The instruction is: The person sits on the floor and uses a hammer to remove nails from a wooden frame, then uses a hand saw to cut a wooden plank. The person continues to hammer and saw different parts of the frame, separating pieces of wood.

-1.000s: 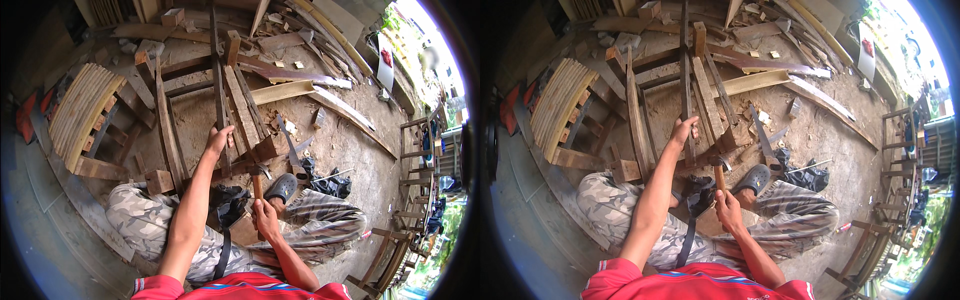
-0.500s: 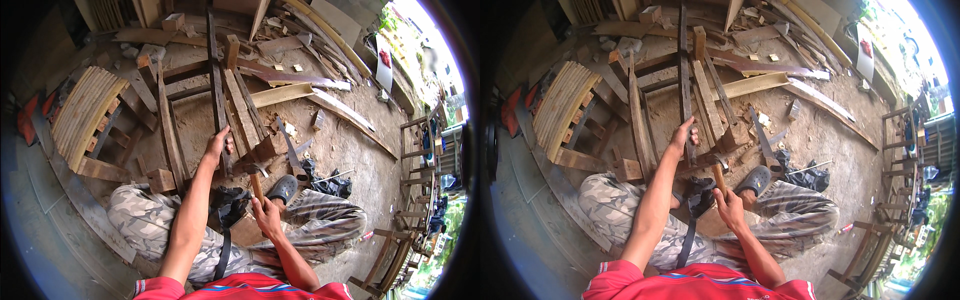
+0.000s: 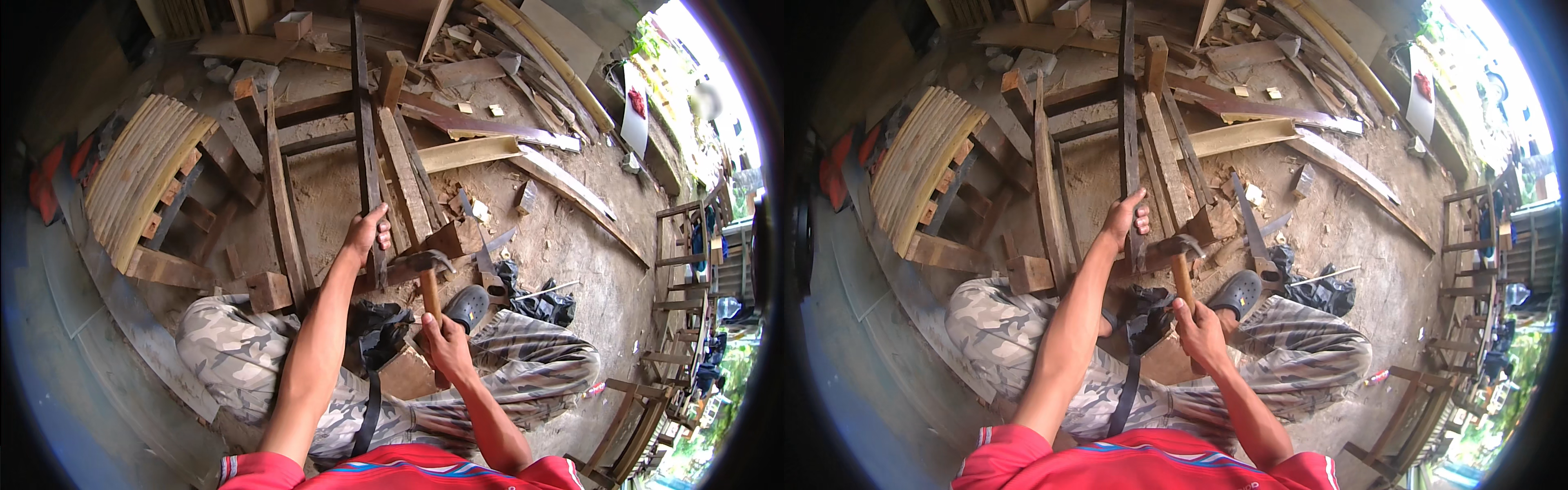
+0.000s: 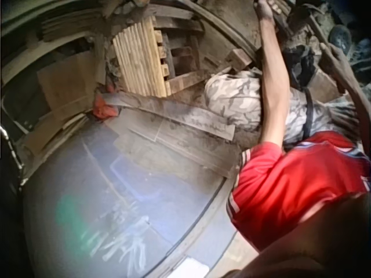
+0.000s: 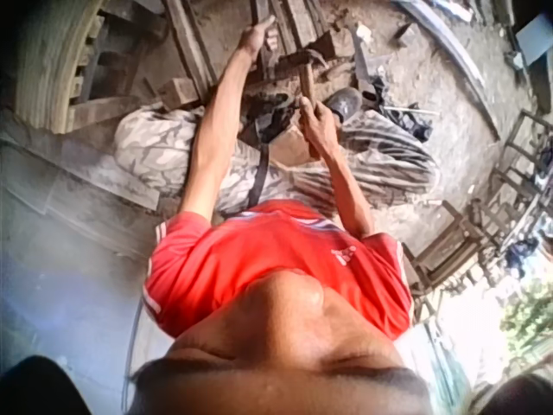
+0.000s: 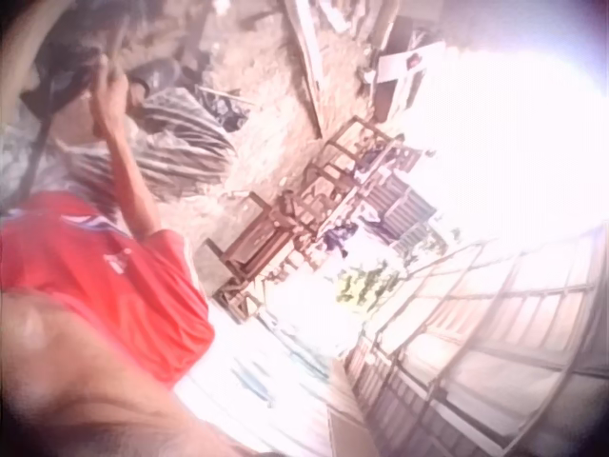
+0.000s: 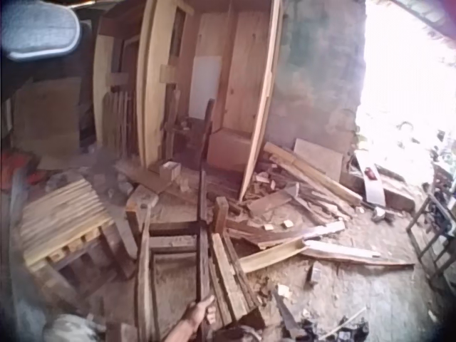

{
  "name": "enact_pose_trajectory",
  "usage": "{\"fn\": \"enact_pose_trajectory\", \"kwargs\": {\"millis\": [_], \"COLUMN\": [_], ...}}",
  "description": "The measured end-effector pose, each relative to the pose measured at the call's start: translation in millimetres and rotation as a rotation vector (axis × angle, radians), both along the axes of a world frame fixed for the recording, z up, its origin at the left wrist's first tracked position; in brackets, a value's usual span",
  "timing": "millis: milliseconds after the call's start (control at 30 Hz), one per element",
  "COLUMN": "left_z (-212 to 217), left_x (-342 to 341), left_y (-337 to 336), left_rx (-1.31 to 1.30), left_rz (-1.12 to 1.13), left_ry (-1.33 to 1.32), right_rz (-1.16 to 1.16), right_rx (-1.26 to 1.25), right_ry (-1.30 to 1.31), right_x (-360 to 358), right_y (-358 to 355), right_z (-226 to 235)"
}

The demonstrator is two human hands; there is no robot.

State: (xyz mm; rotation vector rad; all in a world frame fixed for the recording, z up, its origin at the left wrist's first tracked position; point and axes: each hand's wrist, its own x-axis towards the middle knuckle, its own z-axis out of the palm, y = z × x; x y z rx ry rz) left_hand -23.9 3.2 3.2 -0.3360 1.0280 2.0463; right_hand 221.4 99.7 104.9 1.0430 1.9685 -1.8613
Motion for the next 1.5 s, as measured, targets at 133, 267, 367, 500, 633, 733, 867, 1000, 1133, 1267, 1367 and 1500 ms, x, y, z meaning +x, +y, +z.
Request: {"fn": "enact_pose_trajectory", "kwargs": {"millis": [133,267,367,500,633,733,867,1000,1133,1267,1367,1500], "left_z": [1,-2,-1,-4,-3,3,0,-4,-4,-4,-1,-8], "left_x": [3,-1,2,-1,-3,3,4,-2,0,-1,-1,-3], "left_y": [1,-4,1,-6,-6,1,-6,-8,-5,-9,-9,-11], "left_rx": [-0.012,-0.003,0.007,0.094,0.055,0.006,0.010,0.045,0.038,0.068,0.035,0.061], "left_rz": [0.003,0.010,-0.018,-0.020,-0.026,-0.029,-0.034,-0.030,-0.039,-0.050,-0.058,-0.044], "left_ry": [-0.016,-0.016,-0.029,-0.079,-0.060,-0.055,-0.027,-0.046,-0.043,-0.062,-0.040,-0.048], "right_rz": [0.237,0.123,-0.023,0.414,0.181,0.121,0.384,0.243,0.014,0.403,0.169,0.049], "right_rx": [0.195,0.151,0.100,0.298,0.219,0.303,0.354,0.346,0.302,0.438,0.356,0.456], "right_ry": [-0.033,-0.051,0.125,-0.174,0.010,0.098,-0.116,0.044,0.210,-0.036,0.083,0.325], "right_x": [10,1,4,3,4,14,33,28,30,45,38,28], "right_y": [-2,-5,-6,6,5,-13,-11,-9,-26,-20,-20,-22], "right_z": [-20,6,2,20,27,8,13,30,5,-5,19,7]}}
